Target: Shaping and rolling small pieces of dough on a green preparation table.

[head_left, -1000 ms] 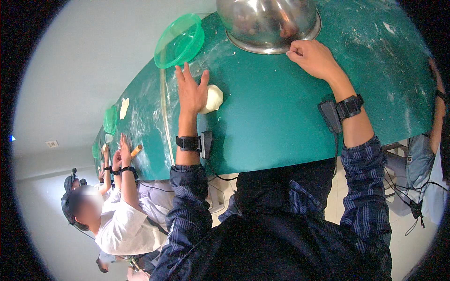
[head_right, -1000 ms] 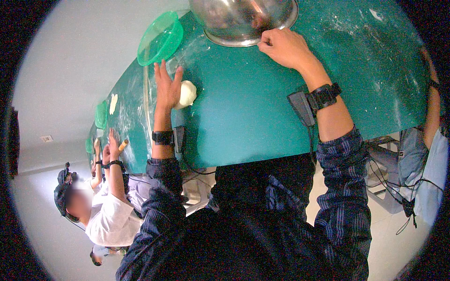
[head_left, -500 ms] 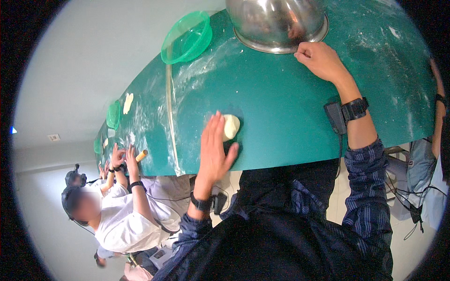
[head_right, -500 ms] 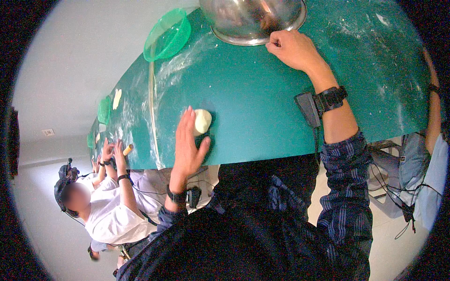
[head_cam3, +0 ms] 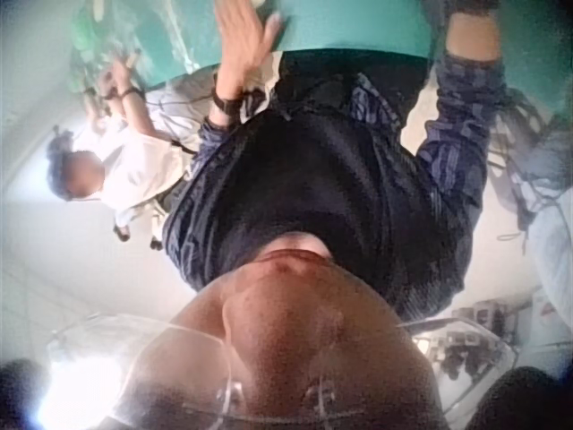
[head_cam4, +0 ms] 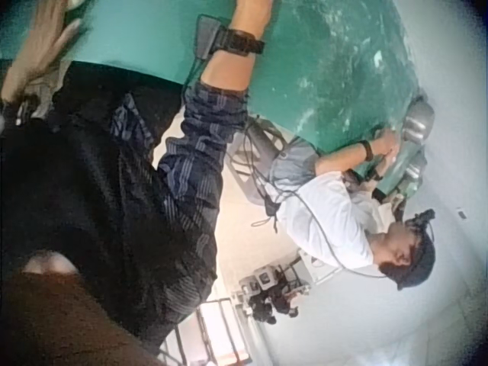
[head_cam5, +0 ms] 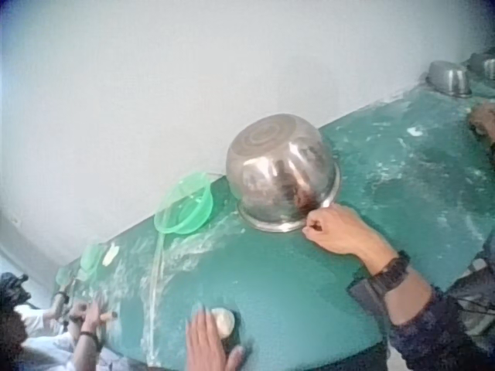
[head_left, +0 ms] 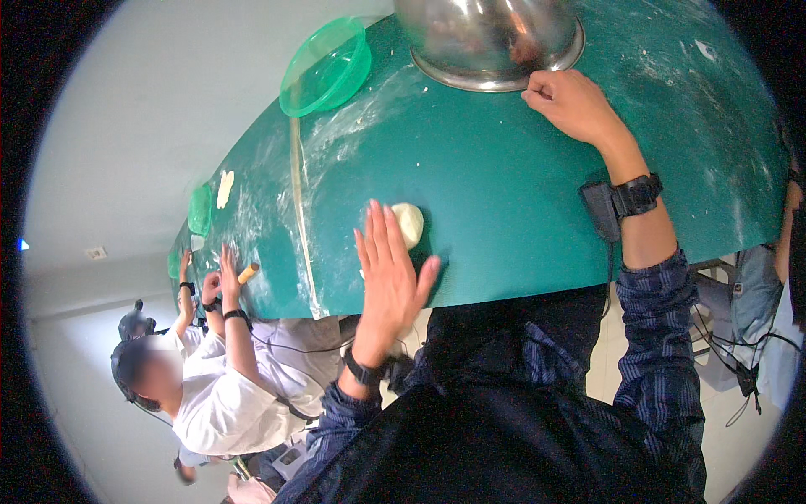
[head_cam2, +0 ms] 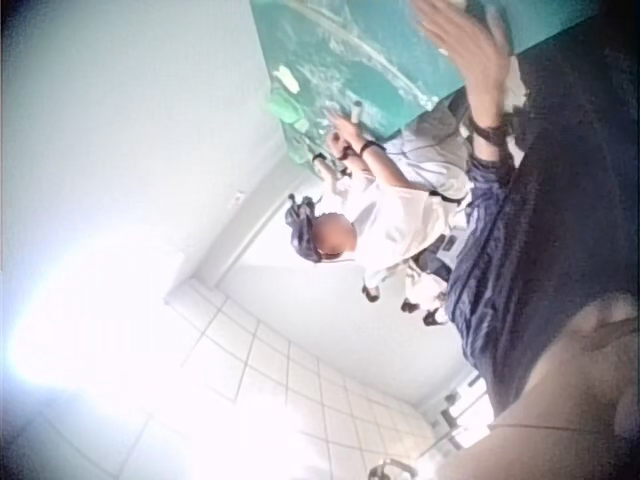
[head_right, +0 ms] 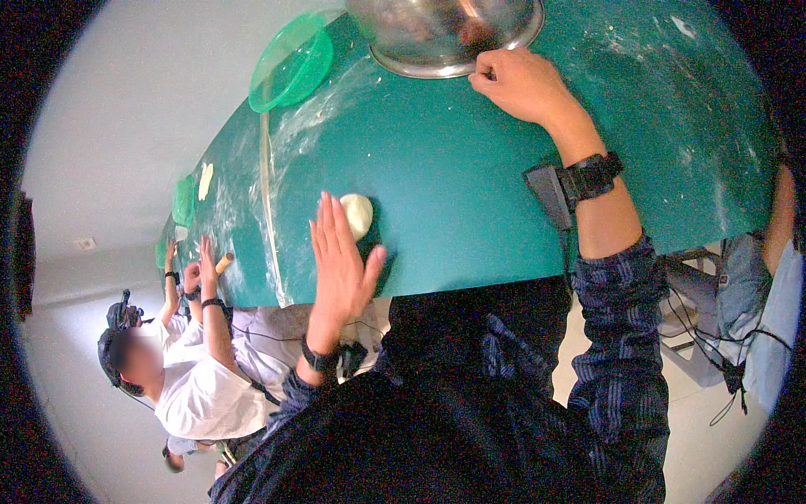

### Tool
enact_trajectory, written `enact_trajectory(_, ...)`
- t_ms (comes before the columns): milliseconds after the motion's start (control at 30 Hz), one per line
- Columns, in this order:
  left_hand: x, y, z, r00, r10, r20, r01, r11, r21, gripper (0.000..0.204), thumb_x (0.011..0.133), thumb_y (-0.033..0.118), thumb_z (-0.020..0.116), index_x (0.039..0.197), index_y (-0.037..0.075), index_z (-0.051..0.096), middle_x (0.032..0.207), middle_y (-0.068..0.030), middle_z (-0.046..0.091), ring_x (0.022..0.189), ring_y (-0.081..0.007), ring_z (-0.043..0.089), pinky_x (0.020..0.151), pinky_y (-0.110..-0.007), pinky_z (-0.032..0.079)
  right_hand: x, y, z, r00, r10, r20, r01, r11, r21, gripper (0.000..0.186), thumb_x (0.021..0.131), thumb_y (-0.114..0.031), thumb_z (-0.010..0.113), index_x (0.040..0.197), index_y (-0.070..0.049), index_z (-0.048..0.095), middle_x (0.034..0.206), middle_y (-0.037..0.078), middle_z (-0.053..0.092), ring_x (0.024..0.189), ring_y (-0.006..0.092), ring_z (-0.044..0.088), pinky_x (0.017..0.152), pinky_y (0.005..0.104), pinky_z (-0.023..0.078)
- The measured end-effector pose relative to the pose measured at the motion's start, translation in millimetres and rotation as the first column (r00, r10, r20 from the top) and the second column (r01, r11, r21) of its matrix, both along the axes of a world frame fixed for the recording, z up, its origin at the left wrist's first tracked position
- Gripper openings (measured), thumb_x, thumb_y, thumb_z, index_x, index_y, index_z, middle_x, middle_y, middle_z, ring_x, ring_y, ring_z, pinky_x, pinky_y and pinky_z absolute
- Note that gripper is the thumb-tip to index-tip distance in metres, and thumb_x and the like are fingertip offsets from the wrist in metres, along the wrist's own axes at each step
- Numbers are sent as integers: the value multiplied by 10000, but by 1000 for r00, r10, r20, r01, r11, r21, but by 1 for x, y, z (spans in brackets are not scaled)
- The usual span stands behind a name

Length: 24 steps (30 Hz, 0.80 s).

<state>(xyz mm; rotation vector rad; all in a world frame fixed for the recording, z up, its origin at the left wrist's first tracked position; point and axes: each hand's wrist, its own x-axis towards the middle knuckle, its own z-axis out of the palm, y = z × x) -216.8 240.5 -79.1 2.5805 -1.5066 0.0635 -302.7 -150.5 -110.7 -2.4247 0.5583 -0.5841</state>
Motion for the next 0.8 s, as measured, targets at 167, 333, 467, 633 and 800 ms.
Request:
enact_trajectory(167,86,-67,-5,998,42,-42,-42,999,7,822,1090,479,495,1675,-44,250,1723,-309,276,1619,-459,235,1321,-562,169,-5,-3,2,1000,14,-22,-13,1000,23,304,986,-334,692,926,-36,707,743,152,678,698,343,646,673,468,486)
enact_trajectory(333,174,-103,-27,964,151,-217,-185,972,-148,759,1147,515,319,1641,-60,339,1701,-294,343,1600,-460,276,1317,-523,202,7,0,-1,999,38,13,-39,999,6,309,985,-338,691,924,-35,704,754,159,683,703,353,649,671,471,485)
enact_trajectory(467,187,-106,-43,942,102,-321,-247,857,-452,702,1168,445,277,1604,-94,384,1681,-298,380,1579,-450,320,1310,-487,233,-3,-8,-4,999,28,41,-28,1000,-2,308,982,-337,693,917,-36,704,754,165,685,709,363,655,670,477,485)
enact_trajectory(633,151,-57,-58,970,154,-190,-210,922,-325,624,1157,388,348,1586,-55,441,1663,-309,401,1565,-463,348,1303,-508,241,-2,-9,-8,1000,18,5,-18,1000,6,315,982,-333,694,909,-26,701,749,165,686,706,361,658,666,472,486)
enact_trajectory(800,80,-9,-25,969,140,-203,-186,955,-229,512,1137,331,430,1541,32,529,1613,-312,461,1549,-459,377,1280,-555,271,-2,-4,-1,999,29,27,-29,999,30,315,979,-322,697,903,-16,699,757,168,693,703,347,662,667,467,487)
